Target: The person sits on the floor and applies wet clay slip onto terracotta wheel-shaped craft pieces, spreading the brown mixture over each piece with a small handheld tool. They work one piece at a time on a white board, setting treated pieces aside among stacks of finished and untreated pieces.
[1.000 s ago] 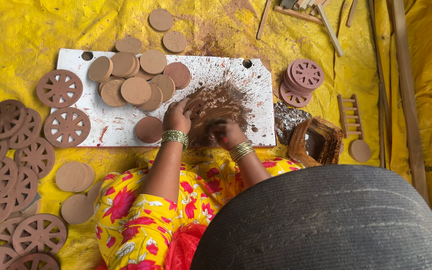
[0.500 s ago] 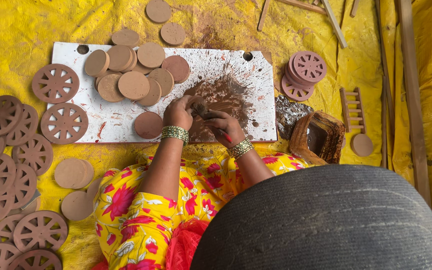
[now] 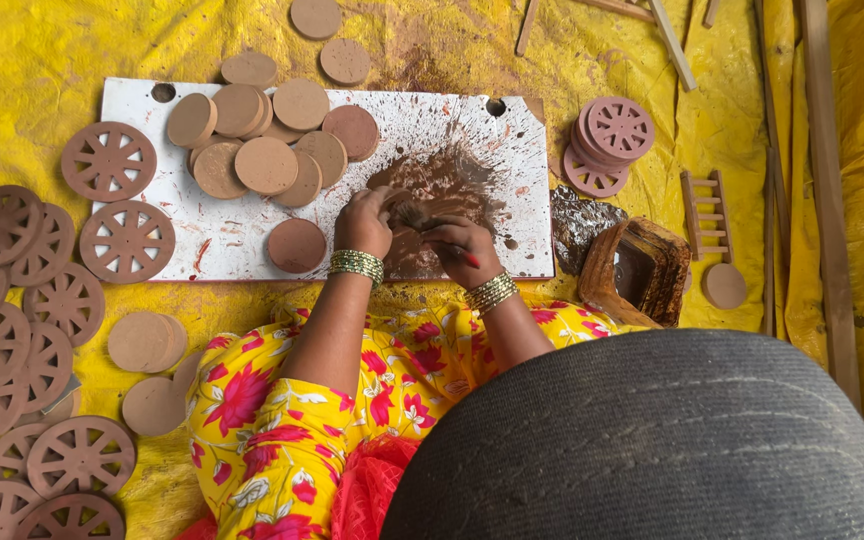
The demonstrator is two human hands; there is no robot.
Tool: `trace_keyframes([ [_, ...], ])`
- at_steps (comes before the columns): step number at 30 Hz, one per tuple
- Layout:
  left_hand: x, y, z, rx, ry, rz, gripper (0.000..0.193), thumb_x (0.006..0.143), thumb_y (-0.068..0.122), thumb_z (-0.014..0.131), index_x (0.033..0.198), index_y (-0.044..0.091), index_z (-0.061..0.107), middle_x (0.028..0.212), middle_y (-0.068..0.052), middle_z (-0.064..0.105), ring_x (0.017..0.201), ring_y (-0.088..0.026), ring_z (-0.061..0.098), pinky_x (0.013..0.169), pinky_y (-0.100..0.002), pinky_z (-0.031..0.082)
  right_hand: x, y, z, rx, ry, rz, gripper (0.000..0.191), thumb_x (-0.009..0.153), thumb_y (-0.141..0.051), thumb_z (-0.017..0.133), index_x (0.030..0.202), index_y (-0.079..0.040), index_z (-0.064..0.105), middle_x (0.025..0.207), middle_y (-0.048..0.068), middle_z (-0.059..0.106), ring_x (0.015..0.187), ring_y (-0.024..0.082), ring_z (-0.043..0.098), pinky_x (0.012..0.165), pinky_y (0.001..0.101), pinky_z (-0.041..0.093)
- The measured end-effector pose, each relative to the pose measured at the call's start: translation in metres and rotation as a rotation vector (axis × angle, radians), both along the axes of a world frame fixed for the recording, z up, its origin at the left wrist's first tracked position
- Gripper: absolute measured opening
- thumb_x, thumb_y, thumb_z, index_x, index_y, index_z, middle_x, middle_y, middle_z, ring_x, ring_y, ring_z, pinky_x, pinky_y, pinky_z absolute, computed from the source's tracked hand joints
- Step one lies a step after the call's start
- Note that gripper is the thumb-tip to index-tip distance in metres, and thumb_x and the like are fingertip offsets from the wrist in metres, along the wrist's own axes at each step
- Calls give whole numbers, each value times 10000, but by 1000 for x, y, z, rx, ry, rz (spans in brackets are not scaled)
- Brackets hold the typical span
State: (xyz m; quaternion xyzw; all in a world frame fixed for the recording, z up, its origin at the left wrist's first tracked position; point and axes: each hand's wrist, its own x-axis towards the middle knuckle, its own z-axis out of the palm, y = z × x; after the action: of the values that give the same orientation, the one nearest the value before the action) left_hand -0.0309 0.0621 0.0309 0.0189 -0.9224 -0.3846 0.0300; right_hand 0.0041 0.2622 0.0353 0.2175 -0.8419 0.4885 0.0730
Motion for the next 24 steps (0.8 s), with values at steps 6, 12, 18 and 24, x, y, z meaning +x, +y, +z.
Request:
trace_keyframes([
  [6, 1, -1, 1, -28, 83, -48, 414, 838, -9, 691, 1239, 95, 702, 1204, -146, 691, 1068, -360, 672, 924, -439, 543, 0, -16, -4, -31, 78, -48, 195, 831, 7, 803, 993, -93, 763, 1157, 110, 739, 1067, 264, 736, 898, 344, 610],
  [12, 1, 2, 9, -30, 49, -28, 411, 840, -4, 693, 1235, 108, 704, 1171, -133, 696, 1052, -357, 673, 913, -442, 543, 2, -6, 6, 40, 21, -17, 200, 829, 24, 786, 989, -93, 763, 1134, 83, 760, 1059, 243, 737, 901, 334, 607],
  [18, -1, 5, 9, -22, 20, -43, 393, 853, 0, 684, 1226, 124, 712, 1188, -126, 696, 1042, -347, 681, 902, -440, 547, -2, 2, 14, 35, 84, -10, 212, 802, 12, 804, 982, -91, 756, 1142, 105, 749, 1056, 257, 732, 892, 345, 605],
  [24, -4, 3, 0, -13, 45, -31, 397, 861, 12, 691, 1248, 99, 696, 1214, -143, 695, 1059, -347, 686, 928, -433, 552, 2, -13, 2, 19, 63, -55, 195, 842, 20, 787, 996, -96, 755, 1147, 111, 749, 1051, 255, 736, 885, 343, 611],
])
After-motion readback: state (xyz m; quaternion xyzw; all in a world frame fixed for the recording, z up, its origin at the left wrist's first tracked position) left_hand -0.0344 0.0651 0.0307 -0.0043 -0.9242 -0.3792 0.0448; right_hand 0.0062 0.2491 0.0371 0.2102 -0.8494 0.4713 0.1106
